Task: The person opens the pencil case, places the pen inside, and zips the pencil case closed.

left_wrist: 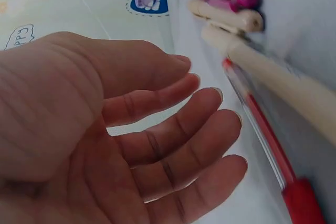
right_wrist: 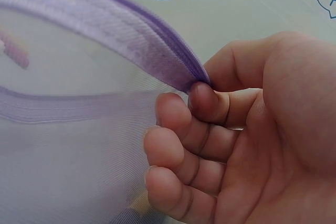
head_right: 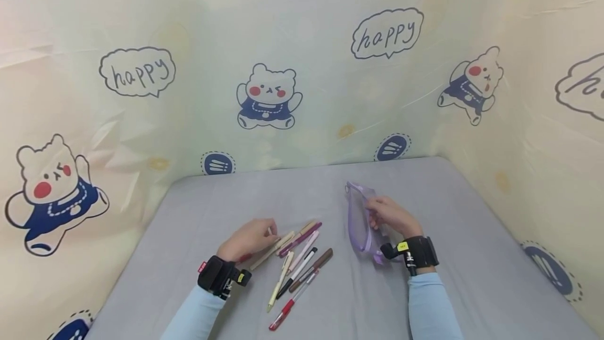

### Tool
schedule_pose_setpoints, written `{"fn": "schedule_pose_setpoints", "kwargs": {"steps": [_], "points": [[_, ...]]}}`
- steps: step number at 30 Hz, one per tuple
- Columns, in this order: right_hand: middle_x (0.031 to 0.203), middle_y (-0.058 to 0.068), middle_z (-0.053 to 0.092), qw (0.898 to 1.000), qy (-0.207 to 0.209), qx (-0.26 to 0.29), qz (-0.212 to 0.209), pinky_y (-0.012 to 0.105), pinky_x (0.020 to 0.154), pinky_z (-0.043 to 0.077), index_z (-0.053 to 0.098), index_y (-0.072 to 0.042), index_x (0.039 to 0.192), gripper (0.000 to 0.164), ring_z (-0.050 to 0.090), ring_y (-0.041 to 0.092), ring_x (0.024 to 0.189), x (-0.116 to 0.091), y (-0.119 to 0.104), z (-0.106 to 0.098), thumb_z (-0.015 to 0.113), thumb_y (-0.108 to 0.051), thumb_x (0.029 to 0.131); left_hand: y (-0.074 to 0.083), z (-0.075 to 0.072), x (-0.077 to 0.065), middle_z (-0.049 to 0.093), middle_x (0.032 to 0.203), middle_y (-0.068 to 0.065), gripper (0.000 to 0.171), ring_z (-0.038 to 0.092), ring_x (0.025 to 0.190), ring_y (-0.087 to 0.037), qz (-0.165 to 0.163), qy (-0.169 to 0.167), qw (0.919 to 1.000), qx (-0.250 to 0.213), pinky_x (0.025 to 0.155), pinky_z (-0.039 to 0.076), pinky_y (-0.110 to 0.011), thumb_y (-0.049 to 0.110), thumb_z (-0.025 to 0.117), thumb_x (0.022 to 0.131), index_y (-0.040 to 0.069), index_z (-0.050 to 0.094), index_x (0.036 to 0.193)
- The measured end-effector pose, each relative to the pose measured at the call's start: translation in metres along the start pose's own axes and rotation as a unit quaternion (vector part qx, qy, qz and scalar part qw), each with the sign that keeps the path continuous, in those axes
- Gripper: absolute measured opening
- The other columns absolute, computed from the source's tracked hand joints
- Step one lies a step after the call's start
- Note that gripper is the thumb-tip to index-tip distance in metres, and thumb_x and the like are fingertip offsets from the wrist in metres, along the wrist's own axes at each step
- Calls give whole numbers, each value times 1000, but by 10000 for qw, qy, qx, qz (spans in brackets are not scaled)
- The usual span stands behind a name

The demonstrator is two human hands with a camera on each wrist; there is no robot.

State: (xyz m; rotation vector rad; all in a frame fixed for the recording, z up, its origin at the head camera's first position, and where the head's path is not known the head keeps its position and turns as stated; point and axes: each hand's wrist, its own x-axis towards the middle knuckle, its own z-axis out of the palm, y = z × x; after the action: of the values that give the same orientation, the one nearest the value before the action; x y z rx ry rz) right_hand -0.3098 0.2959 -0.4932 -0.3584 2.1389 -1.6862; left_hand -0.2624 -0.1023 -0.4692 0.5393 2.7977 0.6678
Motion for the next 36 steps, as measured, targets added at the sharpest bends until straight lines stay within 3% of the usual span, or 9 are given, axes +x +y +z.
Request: {"fn": "schedule_pose_setpoints", "kwargs": {"steps": [9,18,23,31,36], "points": [[68,0,57,10000,7,-33,-19,28,59,53,52,-9,78,30,57,13,60,0,-1,2,46,-23,103,-13,2,-11,59,77,0,3,52,63,-15,-295,-124,9990,320,53,41,-28,12,64,90,10,61,89],[68,2,57,10000,59,10,47,28,60,52,53,-7,80,30,57,13,60,-2,-1,3,45,-22,104,-22,7,-11,55,70,0,9,50,58,-15,-290,-205,9987,370,49,37,-28,10,63,88,13,57,83],[69,2,56,10000,29,6,6,29,60,53,52,-7,80,29,57,13,60,-3,-2,4,45,-22,104,-22,6,-11,56,71,0,7,51,58,-15,-347,-410,9984,160,48,40,-28,12,62,91,13,58,85],[69,2,55,10000,-11,29,9,28,60,53,52,-8,80,29,56,13,60,-2,-3,4,44,-21,104,-18,-5,-6,59,72,0,5,50,56,-13,-178,-503,9980,-328,48,38,-27,15,59,94,11,61,92],[69,1,55,10000,31,28,57,28,60,52,51,-8,80,29,56,13,60,-1,-1,4,44,-21,104,-15,-8,1,60,75,-3,10,54,57,-16,-245,-523,9942,-908,50,42,-29,18,58,94,9,62,95]]}}
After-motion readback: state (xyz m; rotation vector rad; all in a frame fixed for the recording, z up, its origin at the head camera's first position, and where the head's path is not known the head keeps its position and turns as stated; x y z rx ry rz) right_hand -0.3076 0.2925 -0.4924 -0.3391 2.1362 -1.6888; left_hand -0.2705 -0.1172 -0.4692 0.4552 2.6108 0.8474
